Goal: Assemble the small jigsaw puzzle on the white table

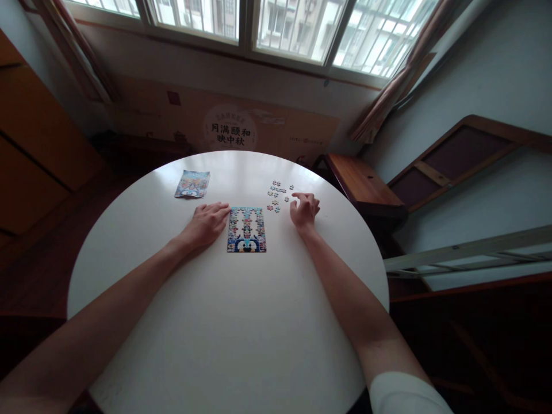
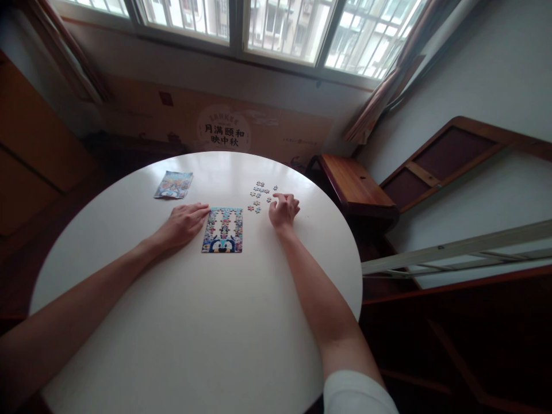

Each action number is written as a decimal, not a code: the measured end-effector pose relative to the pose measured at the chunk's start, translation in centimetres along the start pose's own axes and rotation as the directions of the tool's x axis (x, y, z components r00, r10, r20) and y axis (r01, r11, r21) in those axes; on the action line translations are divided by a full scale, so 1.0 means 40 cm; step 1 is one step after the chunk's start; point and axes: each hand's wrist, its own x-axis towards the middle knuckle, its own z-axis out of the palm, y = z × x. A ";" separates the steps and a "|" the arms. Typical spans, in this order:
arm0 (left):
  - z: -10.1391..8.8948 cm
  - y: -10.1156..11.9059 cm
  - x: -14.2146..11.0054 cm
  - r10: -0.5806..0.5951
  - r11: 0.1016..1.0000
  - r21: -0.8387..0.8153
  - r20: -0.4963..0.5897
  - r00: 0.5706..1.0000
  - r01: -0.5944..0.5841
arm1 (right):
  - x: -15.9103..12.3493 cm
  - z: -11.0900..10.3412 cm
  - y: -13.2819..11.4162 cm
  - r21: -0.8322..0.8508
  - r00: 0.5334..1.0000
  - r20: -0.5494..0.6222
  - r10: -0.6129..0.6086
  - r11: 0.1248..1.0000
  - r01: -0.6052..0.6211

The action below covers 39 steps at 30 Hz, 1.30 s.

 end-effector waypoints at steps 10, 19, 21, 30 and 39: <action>0.001 0.001 -0.002 -0.011 1.000 -0.013 0.001 1.000 0.011 | -0.006 0.004 -0.006 -0.039 0.993 0.119 -0.003 0.999 0.008; 0.000 0.000 -0.001 -0.010 1.000 -0.019 0.005 1.000 0.010 | -0.006 0.004 -0.004 -0.044 0.992 0.125 -0.014 0.999 0.020; 0.001 0.000 -0.002 -0.005 1.000 -0.015 0.001 1.000 0.006 | -0.006 0.006 -0.002 -0.047 0.992 0.125 -0.020 0.999 0.026; 0.001 -0.003 -0.001 -0.006 1.000 -0.001 0.007 1.000 0.006 | -0.007 0.006 -0.004 -0.068 0.990 0.133 -0.036 0.997 0.045; -0.004 0.002 -0.002 -0.018 0.999 -0.036 0.010 1.000 0.018 | -0.007 0.011 -0.001 -0.060 0.990 0.130 -0.054 0.996 0.062</action>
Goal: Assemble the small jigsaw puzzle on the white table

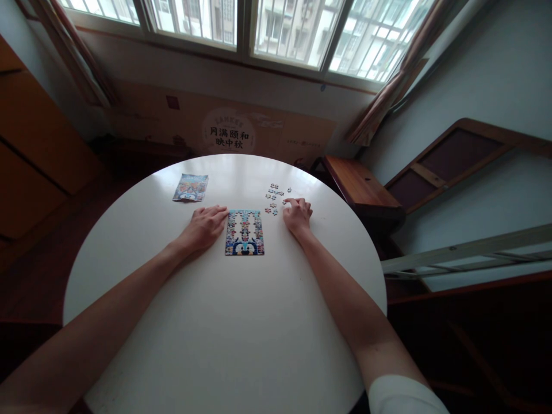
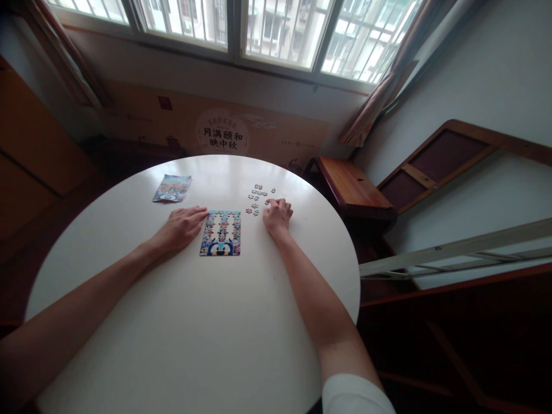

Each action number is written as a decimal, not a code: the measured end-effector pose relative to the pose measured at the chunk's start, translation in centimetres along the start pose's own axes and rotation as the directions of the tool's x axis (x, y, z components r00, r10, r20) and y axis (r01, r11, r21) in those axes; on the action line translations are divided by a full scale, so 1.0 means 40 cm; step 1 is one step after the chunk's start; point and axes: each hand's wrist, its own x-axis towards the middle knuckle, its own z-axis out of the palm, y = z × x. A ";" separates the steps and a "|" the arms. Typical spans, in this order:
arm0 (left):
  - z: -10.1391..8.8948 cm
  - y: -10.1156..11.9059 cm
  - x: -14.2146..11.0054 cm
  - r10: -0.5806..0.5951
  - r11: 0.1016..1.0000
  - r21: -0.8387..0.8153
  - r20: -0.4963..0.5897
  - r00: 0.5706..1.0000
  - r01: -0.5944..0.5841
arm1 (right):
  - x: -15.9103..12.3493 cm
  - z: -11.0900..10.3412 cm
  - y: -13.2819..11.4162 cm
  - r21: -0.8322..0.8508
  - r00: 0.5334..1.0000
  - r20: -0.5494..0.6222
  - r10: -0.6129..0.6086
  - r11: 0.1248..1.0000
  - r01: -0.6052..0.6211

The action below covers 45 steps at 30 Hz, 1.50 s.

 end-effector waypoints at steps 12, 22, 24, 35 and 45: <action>0.007 -0.002 0.000 0.008 1.000 0.024 -0.016 1.000 -0.007 | -0.001 -0.004 -0.004 -0.081 0.998 0.054 -0.008 0.997 0.013; 0.000 0.005 -0.001 -0.006 1.000 0.020 -0.005 1.000 0.006 | -0.002 0.000 -0.003 -0.074 0.998 0.012 -0.069 0.995 0.069; 0.000 0.004 -0.001 -0.004 1.000 0.018 -0.005 1.000 0.004 | 0.007 0.005 0.000 -0.066 0.999 0.004 -0.050 0.997 0.050; 0.001 0.005 -0.002 0.004 1.000 0.024 -0.001 1.000 -0.004 | 0.129 0.028 0.066 -0.064 0.991 0.102 0.086 0.995 -0.080; 0.013 -0.003 -0.003 0.010 0.999 0.036 -0.003 1.000 -0.010 | 0.118 0.021 0.050 -0.239 0.979 0.177 0.100 0.969 -0.056</action>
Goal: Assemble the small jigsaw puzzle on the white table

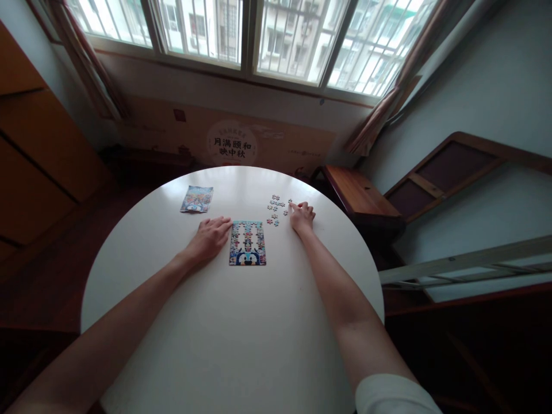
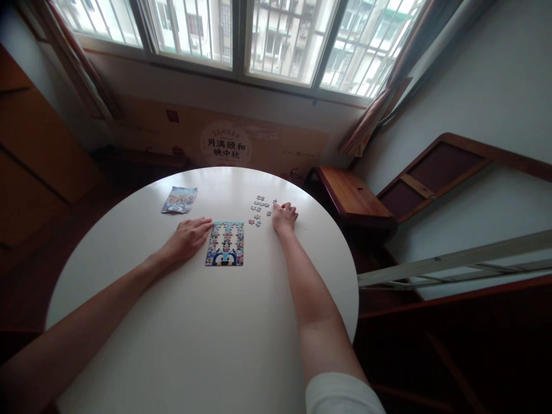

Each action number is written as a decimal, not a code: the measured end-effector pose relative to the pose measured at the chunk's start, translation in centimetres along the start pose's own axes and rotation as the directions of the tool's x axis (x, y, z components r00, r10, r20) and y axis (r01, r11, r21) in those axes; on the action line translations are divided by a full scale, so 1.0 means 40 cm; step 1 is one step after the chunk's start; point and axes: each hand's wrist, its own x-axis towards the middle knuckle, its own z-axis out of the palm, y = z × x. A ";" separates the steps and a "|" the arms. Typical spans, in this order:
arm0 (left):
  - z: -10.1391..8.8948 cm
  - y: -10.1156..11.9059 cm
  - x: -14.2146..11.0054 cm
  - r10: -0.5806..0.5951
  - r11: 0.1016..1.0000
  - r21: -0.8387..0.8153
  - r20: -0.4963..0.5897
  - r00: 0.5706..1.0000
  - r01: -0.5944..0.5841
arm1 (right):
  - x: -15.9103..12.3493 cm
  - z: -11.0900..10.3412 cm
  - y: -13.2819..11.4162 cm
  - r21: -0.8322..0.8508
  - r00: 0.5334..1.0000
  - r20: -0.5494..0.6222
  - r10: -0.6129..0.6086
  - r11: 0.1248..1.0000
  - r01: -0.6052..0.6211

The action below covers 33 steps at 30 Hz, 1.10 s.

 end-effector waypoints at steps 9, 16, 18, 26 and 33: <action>0.010 -0.008 -0.004 -0.005 1.000 -0.018 -0.013 1.000 0.005 | 0.003 0.003 -0.006 -0.007 1.000 0.022 0.014 1.000 -0.014; 0.011 -0.008 -0.006 -0.003 1.000 -0.015 -0.019 1.000 0.002 | -0.002 0.008 -0.012 0.010 1.000 -0.014 0.018 1.000 -0.018; 0.012 -0.008 -0.006 -0.002 1.000 -0.023 -0.026 1.000 0.001 | -0.004 0.011 -0.012 0.032 0.998 -0.050 0.027 0.999 -0.025; 0.010 -0.007 -0.007 -0.001 1.000 -0.012 -0.014 1.000 0.000 | -0.004 0.011 -0.003 0.087 0.994 -0.082 0.068 0.994 -0.061; 0.011 -0.006 -0.006 -0.004 0.999 -0.033 -0.028 1.000 0.003 | -0.006 0.008 0.005 0.132 0.994 -0.079 0.075 0.989 -0.064</action>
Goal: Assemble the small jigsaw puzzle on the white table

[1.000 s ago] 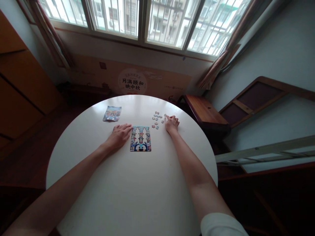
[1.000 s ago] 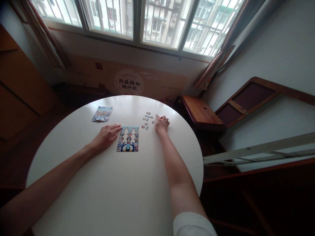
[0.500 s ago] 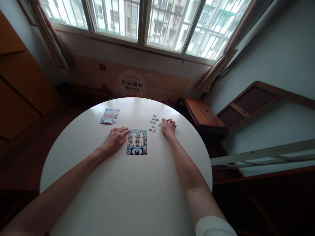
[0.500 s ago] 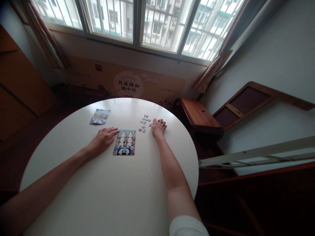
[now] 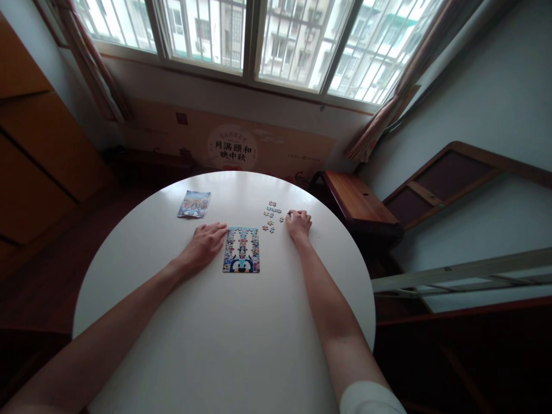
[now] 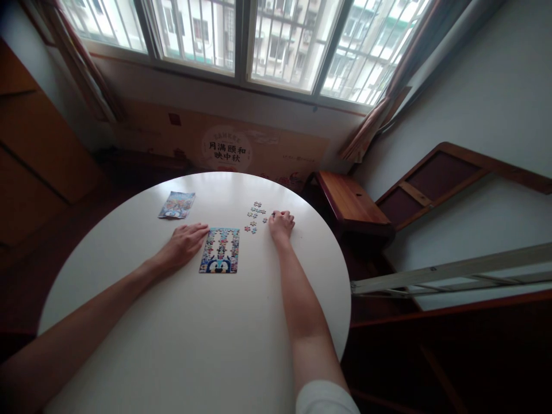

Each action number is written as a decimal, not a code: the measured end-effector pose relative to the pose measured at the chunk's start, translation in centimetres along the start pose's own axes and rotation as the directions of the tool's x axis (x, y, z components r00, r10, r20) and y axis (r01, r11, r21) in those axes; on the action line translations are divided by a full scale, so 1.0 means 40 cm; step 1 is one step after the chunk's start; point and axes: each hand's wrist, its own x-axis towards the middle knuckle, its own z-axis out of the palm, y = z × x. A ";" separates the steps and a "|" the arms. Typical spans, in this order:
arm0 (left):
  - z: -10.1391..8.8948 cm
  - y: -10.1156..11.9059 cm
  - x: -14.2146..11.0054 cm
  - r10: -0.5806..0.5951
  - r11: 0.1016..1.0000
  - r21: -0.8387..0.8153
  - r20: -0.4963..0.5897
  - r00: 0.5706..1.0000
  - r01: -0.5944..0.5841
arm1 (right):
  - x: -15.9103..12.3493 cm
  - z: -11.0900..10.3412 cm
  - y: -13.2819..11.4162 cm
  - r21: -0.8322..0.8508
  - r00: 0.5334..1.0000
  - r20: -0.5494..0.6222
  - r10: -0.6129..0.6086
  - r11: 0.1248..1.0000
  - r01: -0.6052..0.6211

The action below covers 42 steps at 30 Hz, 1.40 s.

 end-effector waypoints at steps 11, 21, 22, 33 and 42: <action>-0.004 0.003 0.000 -0.005 1.000 0.017 0.009 1.000 0.005 | -0.004 -0.004 0.004 0.059 1.000 -0.008 0.030 0.998 -0.030; 0.000 0.001 0.000 -0.005 1.000 0.006 0.010 1.000 0.005 | 0.003 -0.017 -0.026 0.016 0.984 0.045 -0.173 0.985 0.172; -0.001 0.001 0.001 -0.005 1.000 0.006 0.014 1.000 0.004 | 0.012 -0.020 -0.034 -0.001 0.980 0.077 -0.184 0.983 0.185; 0.003 0.004 0.001 -0.008 1.000 0.006 0.007 1.000 0.008 | 0.120 -0.035 -0.058 -0.195 0.923 0.293 -0.252 0.929 0.315; 0.000 0.008 0.002 -0.001 1.000 0.007 0.007 1.000 0.001 | 0.088 -0.090 0.058 -0.162 0.952 0.221 -0.210 0.955 0.248</action>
